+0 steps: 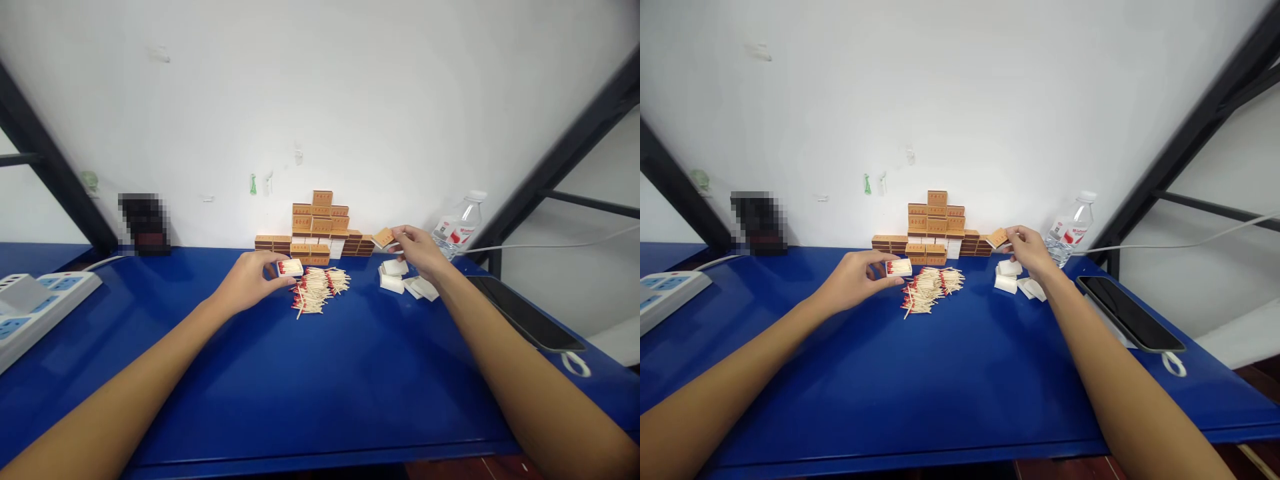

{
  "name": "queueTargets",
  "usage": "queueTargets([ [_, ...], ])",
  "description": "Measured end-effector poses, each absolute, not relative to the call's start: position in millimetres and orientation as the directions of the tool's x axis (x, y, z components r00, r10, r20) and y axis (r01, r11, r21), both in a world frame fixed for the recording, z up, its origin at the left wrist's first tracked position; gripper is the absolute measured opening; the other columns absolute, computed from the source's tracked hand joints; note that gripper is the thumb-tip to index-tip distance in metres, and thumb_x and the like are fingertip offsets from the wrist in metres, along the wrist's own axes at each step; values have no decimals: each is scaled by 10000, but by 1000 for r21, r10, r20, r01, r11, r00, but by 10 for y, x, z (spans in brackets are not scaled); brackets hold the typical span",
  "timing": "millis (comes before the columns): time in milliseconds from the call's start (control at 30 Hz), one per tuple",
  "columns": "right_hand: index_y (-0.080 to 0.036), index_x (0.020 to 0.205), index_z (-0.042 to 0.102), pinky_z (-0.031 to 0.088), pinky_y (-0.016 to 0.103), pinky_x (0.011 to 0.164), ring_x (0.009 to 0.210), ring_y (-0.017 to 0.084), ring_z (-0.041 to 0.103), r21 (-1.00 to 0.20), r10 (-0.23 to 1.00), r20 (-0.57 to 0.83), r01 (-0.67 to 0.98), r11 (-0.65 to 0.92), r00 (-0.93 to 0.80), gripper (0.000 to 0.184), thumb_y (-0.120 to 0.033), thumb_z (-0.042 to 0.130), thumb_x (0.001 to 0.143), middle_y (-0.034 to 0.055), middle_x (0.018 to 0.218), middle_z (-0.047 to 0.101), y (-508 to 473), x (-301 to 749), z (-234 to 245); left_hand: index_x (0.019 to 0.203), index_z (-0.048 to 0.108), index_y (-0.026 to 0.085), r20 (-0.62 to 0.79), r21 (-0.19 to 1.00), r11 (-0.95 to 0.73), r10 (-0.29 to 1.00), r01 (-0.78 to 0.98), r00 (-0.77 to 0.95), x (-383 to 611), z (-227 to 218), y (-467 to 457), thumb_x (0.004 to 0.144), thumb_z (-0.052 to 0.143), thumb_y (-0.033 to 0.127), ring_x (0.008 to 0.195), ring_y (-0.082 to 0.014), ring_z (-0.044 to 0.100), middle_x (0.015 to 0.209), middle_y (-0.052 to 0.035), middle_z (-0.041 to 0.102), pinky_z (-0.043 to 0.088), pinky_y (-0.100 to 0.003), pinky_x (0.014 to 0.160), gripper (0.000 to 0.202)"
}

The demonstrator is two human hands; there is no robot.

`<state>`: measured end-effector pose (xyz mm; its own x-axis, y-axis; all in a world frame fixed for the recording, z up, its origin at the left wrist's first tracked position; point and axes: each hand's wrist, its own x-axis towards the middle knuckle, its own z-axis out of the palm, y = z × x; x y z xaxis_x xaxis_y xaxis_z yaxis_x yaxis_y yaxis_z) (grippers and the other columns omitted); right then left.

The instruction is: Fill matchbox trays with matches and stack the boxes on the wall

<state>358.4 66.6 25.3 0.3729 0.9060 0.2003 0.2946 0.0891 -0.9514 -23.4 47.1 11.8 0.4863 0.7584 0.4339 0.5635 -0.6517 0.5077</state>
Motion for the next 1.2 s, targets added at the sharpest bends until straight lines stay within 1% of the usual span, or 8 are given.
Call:
queueTargets([
  [167, -208, 922, 670, 548, 242, 474, 689, 185, 743, -985, 935, 91, 171, 33, 343, 142, -282, 584, 1009, 93, 978, 767, 762, 3646, 258, 1168, 788, 231, 423, 507, -648, 762, 569, 490, -232, 136, 459, 877, 789, 486, 685, -157, 647, 961, -53, 798, 504, -308, 680, 387],
  [267, -205, 917, 657, 570, 238, 488, 715, 182, 749, -992, 940, 74, 118, 37, 332, 101, -274, 627, 984, 97, 986, 767, 843, 3638, 268, 1167, 791, 233, 428, 504, -647, 762, 572, 486, -243, 140, 464, 878, 790, 460, 671, -154, 638, 963, -52, 797, 505, -312, 685, 368],
  [400, -200, 883, 664, 552, 192, 468, 682, 142, 694, -994, 943, 66, 101, 35, 327, 66, -209, 726, 901, 76, 931, 752, 907, 3643, 240, 1165, 789, 220, 437, 497, -659, 752, 565, 493, -252, 126, 480, 878, 790, 444, 660, -150, 631, 940, -52, 791, 501, -315, 684, 364],
  [500, -216, 952, 665, 527, 163, 460, 634, 111, 655, -994, 939, 66, 101, 34, 336, 94, -170, 722, 894, 39, 869, 729, 900, 3647, 228, 1160, 786, 224, 450, 487, -669, 743, 561, 496, -247, 114, 486, 876, 792, 435, 660, -148, 632, 911, -44, 783, 496, -310, 675, 354],
  [733, -268, 1188, 612, 510, 176, 442, 711, 162, 756, -994, 954, 63, 106, 33, 294, 300, -164, 682, 916, 31, 928, 762, 835, 3625, 286, 1169, 772, 219, 456, 494, -669, 743, 556, 490, -246, 129, 476, 869, 796, 467, 673, -148, 643, 942, -46, 788, 503, -313, 681, 389],
  [833, -255, 1154, 642, 529, 182, 466, 759, 156, 751, -993, 964, 71, 108, 45, 258, 272, -160, 708, 907, 41, 966, 766, 837, 3634, 280, 1159, 773, 224, 465, 496, -675, 738, 546, 489, -246, 134, 476, 869, 792, 475, 681, -150, 647, 946, -47, 793, 503, -310, 675, 383],
  [1100, -223, 1009, 733, 631, 222, 688, 975, 178, 745, -990, 967, 112, 109, 88, 229, 192, -146, 804, 849, 78, 1117, 778, 869, 3660, 224, 1162, 771, 211, 466, 505, -674, 739, 540, 486, -242, 146, 466, 862, 797, 465, 700, -154, 660, 976, -57, 795, 513, -317, 697, 394],
  [1200, -228, 1003, 735, 641, 234, 712, 1024, 183, 744, -989, 963, 130, 101, 109, 234, 118, -189, 775, 898, 74, 1182, 764, 868, 3648, 223, 1174, 766, 208, 460, 501, -669, 744, 549, 485, -246, 141, 475, 869, 791, 467, 697, -154, 657, 996, -60, 794, 514, -323, 700, 400],
])
